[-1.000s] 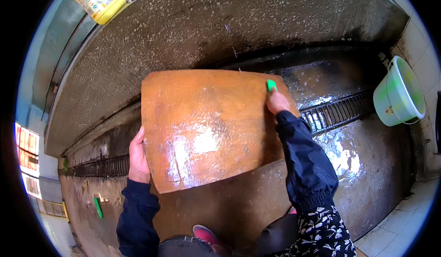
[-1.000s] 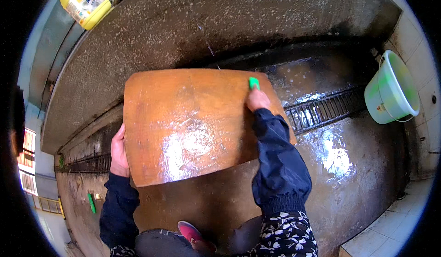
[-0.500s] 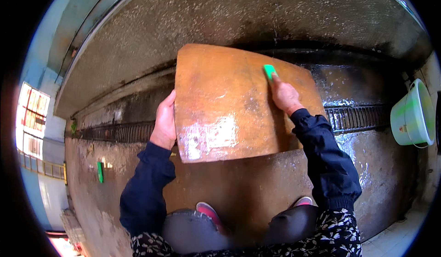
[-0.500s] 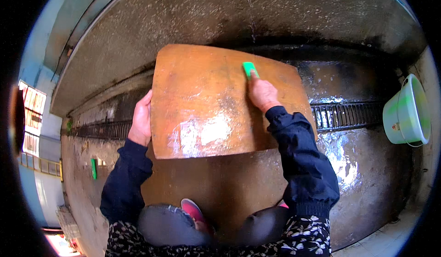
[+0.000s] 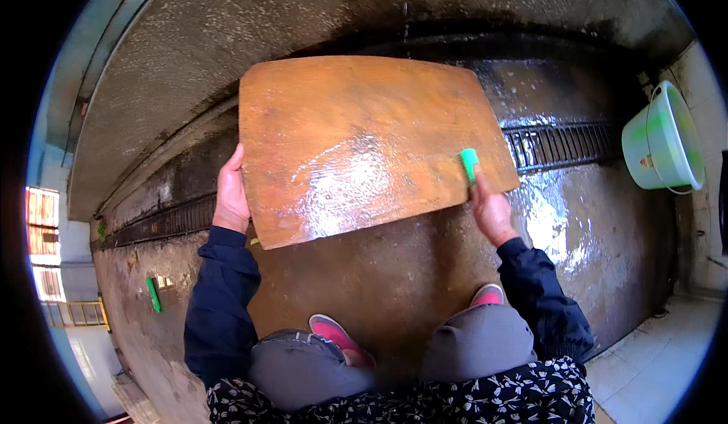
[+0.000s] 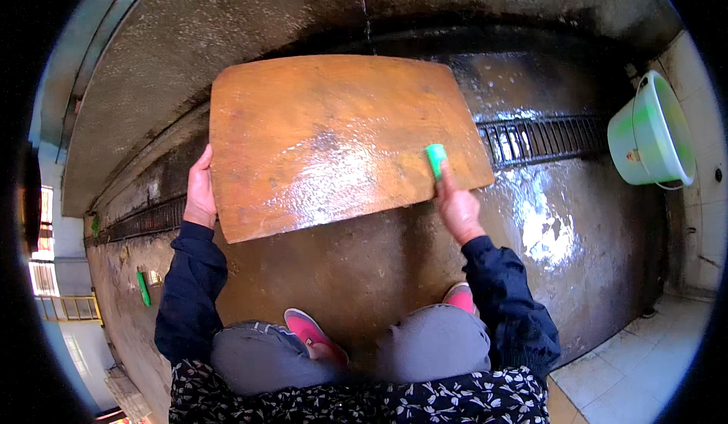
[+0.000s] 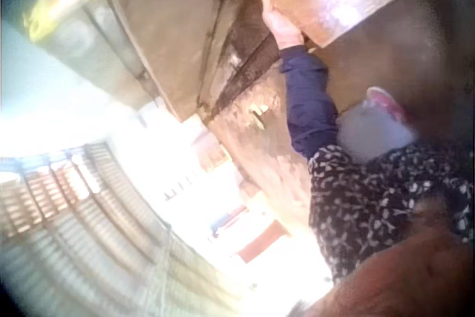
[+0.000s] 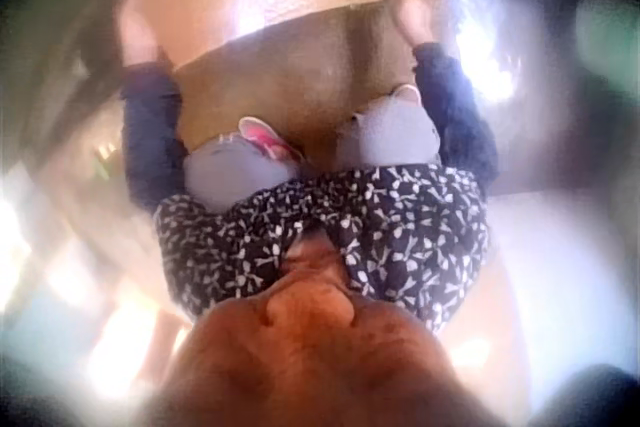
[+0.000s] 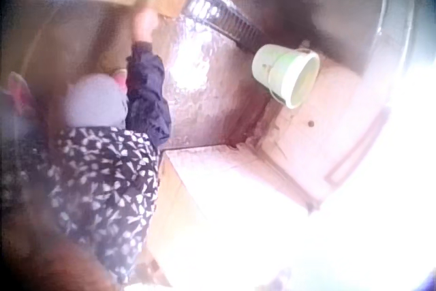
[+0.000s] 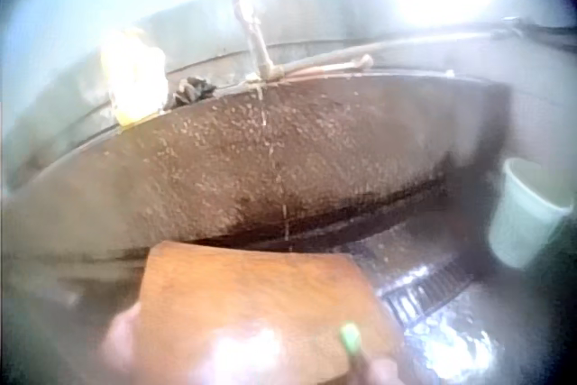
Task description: The person carries a large wooden cutting board to a washing area and scrubs it with a green brush and liquid soap. They rinse the board under running water and continue scrubbing both sides before rinsing the brush.
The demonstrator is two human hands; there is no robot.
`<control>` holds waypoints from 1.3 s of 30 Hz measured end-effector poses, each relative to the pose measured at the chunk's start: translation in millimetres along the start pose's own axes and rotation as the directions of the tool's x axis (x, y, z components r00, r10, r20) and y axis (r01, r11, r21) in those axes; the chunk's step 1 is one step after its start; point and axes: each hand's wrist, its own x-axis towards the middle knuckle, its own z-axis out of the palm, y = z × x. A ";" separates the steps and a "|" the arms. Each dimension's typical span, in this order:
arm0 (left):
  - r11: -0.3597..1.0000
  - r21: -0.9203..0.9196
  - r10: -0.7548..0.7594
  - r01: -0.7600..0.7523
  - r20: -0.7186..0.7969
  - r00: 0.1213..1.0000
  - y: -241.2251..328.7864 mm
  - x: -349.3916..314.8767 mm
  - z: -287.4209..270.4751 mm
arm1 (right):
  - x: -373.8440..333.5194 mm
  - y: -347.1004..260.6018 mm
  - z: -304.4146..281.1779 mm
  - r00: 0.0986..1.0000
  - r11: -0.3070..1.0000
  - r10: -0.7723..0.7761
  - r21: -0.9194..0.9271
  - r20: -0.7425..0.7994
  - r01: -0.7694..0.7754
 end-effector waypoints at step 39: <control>0.997 -0.014 0.073 -0.075 -0.132 0.989 -12.2 -4.5 -20.5 | 150.7 -222.0 36.4 0.760 0.723 -0.645 0.387 0.082 0.572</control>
